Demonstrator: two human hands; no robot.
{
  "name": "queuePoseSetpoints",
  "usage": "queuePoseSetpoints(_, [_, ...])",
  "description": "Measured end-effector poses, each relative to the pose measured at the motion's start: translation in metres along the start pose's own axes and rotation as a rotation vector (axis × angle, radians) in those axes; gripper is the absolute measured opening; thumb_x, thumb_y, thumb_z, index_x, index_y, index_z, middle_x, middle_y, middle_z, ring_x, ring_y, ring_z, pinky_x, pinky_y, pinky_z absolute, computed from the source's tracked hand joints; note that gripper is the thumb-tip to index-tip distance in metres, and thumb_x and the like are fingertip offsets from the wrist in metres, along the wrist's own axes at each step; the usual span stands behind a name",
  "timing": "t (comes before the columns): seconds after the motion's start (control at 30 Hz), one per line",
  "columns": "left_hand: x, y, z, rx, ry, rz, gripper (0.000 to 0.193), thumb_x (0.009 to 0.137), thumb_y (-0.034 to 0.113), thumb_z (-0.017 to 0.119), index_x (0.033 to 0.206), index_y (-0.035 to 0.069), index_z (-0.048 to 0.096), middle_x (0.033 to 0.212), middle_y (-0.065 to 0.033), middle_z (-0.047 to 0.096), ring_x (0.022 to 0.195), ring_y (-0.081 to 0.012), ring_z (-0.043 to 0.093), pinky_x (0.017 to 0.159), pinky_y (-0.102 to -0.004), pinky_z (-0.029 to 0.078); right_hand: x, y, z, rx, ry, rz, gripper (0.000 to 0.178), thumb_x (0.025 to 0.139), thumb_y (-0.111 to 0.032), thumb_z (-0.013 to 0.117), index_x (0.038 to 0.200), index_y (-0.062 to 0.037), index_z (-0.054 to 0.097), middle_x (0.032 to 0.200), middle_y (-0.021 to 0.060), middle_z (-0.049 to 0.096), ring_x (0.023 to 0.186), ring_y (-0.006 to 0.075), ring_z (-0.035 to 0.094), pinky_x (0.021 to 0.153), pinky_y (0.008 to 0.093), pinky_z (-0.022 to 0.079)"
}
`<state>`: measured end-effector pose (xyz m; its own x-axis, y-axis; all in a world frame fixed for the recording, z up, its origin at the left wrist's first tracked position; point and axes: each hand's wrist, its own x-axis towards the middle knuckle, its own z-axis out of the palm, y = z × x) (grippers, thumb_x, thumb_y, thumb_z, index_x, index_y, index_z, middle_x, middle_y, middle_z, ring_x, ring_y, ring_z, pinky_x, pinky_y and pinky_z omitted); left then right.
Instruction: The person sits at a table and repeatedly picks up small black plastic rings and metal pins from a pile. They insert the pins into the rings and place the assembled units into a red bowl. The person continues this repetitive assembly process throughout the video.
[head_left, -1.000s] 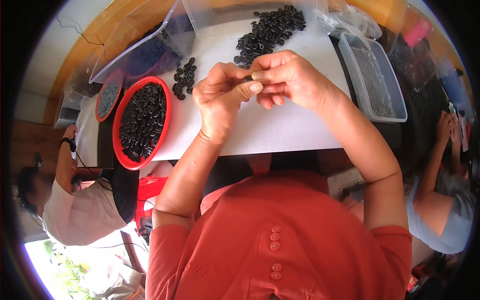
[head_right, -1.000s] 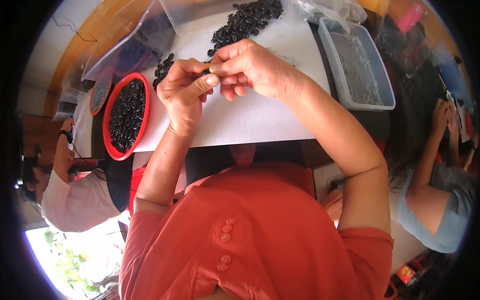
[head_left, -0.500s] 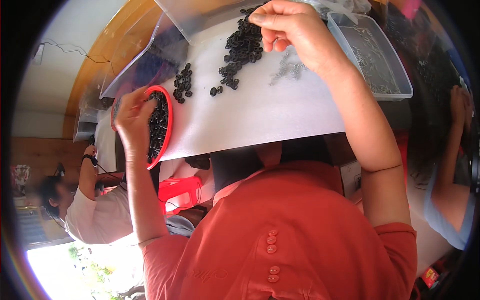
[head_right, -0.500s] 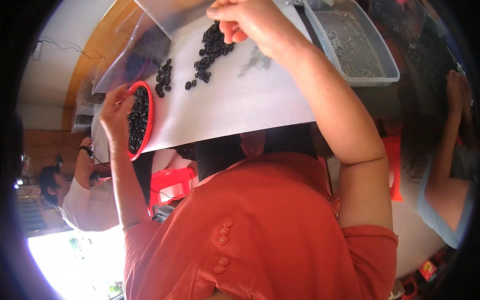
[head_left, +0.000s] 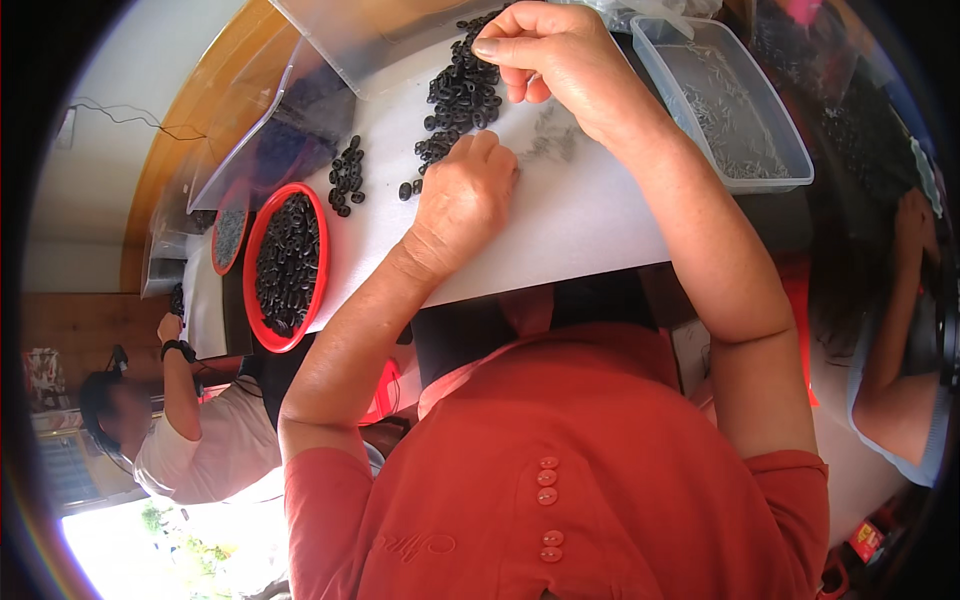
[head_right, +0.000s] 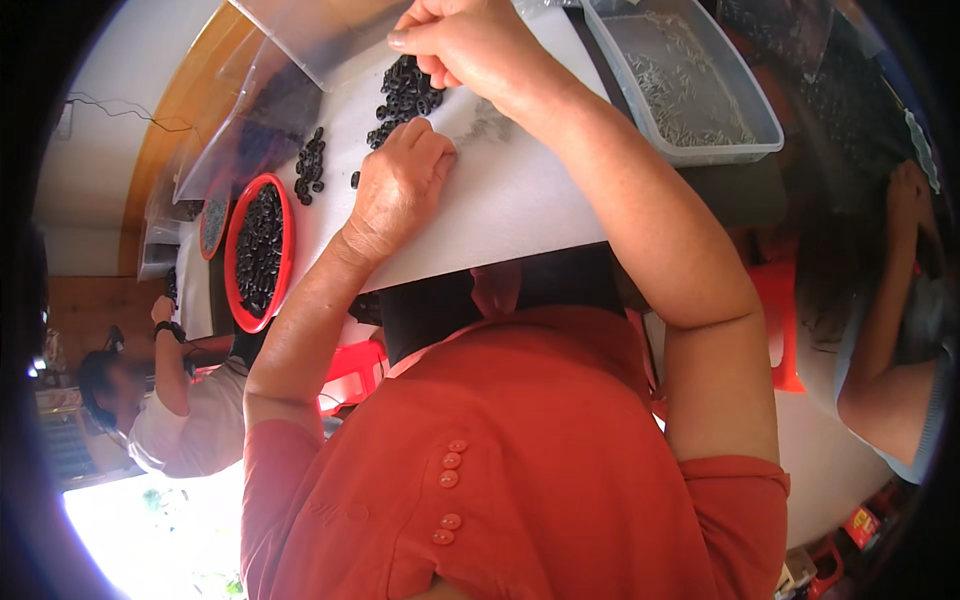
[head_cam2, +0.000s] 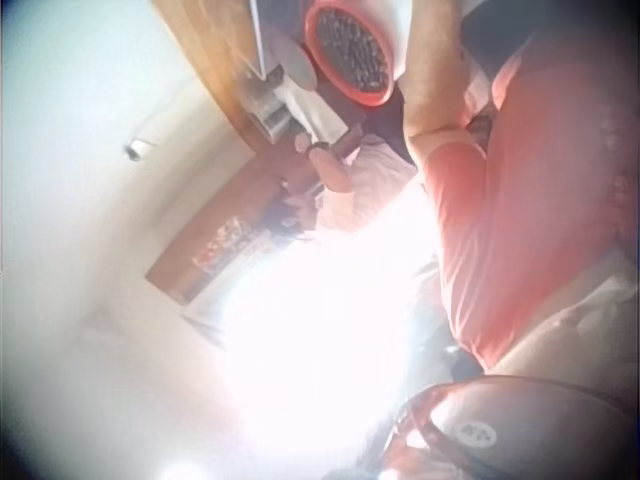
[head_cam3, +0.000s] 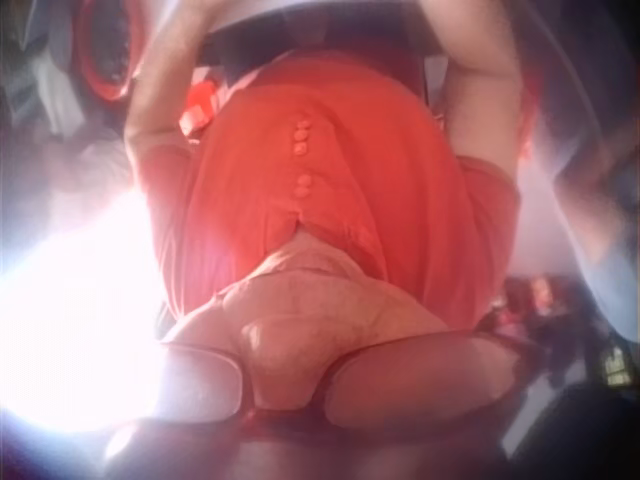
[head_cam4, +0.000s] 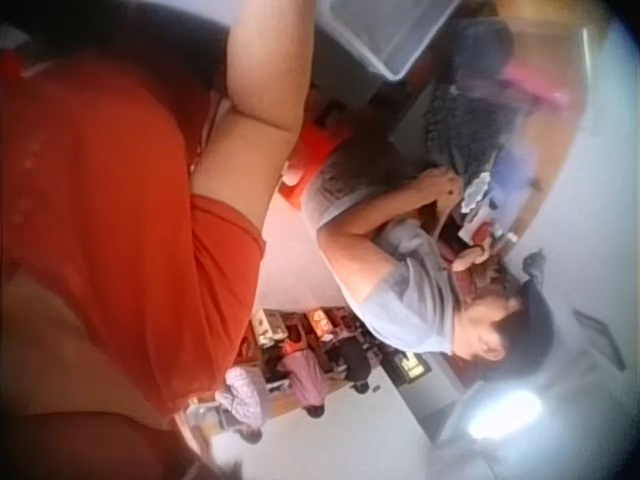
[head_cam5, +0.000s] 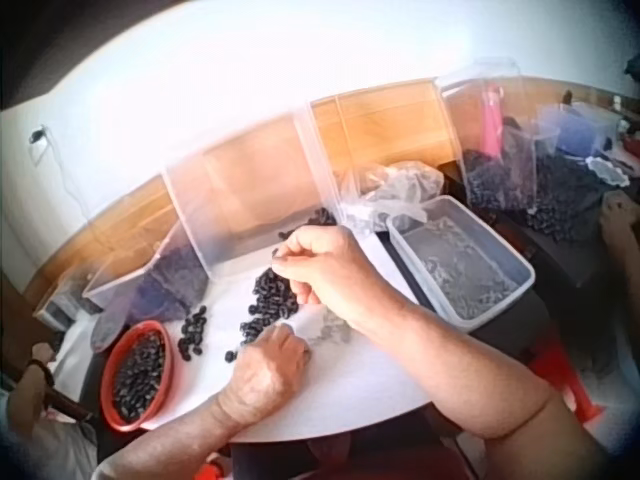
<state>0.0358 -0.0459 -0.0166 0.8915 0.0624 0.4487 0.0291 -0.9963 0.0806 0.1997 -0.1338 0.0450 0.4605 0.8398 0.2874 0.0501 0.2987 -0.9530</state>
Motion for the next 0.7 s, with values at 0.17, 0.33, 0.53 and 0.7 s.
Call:
queuePoseSetpoints(0.17, [0.005,-0.006,0.000,0.016,-0.023,0.091,0.008,0.080,0.000,0.065,0.084,0.002,0.059,0.080,-0.0116,0.056,0.076,-0.0302,0.061,0.062,-0.0406,0.050,-0.001,0.005,0.001,-0.021,-0.028,-0.024,0.009,0.093,-0.007,0.063,0.087,-0.0011,0.065,0.064,0.0007,0.057,0.054,0.0069,0.052,0.049,0.0201,0.038])
queuePoseSetpoints(0.33, [-0.003,-0.021,0.001,-0.381,0.094,-0.194,0.007,0.087,0.006,0.062,0.087,0.000,0.063,0.074,-0.0059,0.059,0.063,-0.0147,0.054,0.058,-0.0313,0.046,-0.001,0.006,0.003,-0.300,-0.023,-0.014,0.010,0.091,-0.015,0.067,0.087,-0.0061,0.068,0.063,-0.0032,0.056,0.056,0.0042,0.050,0.052,0.0200,0.039])
queuePoseSetpoints(0.53, [0.005,-0.014,-0.024,-0.978,0.067,-0.709,0.015,0.093,0.013,0.062,0.093,-0.001,0.066,0.068,0.0000,0.058,0.056,-0.0059,0.048,0.048,-0.0198,0.035,0.005,0.024,-0.001,-0.553,-0.226,-0.097,0.015,0.088,-0.014,0.066,0.080,-0.0009,0.065,0.064,0.0047,0.059,0.059,0.0116,0.055,0.056,0.0292,0.043])
queuePoseSetpoints(0.7, [0.008,-0.012,-0.028,-1.072,0.132,-0.739,0.017,0.094,0.014,0.064,0.095,-0.002,0.066,0.067,-0.0013,0.057,0.051,-0.0067,0.047,0.043,-0.0208,0.033,0.005,0.026,0.001,-0.717,-0.312,-0.044,0.017,0.092,-0.017,0.063,0.084,-0.0019,0.063,0.060,0.0015,0.056,0.056,0.0091,0.051,0.053,0.0276,0.042])
